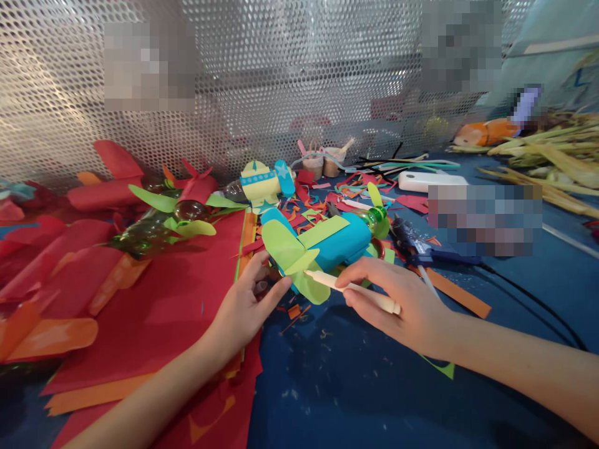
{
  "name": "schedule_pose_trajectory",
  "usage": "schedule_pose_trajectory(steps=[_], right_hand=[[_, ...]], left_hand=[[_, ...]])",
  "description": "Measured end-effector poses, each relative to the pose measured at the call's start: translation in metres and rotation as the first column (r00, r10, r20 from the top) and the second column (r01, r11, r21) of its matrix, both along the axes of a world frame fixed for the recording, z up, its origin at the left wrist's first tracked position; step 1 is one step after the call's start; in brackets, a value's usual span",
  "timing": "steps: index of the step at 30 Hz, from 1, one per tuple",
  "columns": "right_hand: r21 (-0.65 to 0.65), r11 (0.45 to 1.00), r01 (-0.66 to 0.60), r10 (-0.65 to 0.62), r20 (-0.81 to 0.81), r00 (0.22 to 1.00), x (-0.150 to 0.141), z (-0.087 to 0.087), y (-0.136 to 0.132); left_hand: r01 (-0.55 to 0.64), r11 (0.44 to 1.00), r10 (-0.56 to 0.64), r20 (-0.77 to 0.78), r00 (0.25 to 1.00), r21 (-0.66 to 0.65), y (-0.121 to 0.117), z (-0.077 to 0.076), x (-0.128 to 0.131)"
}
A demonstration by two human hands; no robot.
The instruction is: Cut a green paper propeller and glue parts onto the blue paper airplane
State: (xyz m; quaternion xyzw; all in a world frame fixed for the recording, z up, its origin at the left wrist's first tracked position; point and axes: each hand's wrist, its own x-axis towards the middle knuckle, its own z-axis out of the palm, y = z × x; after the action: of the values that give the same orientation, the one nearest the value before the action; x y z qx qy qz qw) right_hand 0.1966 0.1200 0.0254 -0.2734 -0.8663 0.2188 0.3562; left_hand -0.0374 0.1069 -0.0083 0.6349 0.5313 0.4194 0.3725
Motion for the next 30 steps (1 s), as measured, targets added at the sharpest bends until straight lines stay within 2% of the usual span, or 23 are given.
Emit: schedule_pose_trajectory(steps=[16,30], right_hand=[[-0.013,1.000,0.028,-0.027,0.030,0.999,0.0011,-0.0005,0.0010],[-0.011,1.000,0.015,-0.015,-0.023,1.000,0.0001,0.0010,0.0001]], left_hand=[[-0.006,1.000,0.006,-0.017,1.000,-0.005,-0.0010,0.0011,-0.0003],[-0.035,0.999,0.035,-0.021,0.999,-0.022,-0.0010,0.0013,0.0000]])
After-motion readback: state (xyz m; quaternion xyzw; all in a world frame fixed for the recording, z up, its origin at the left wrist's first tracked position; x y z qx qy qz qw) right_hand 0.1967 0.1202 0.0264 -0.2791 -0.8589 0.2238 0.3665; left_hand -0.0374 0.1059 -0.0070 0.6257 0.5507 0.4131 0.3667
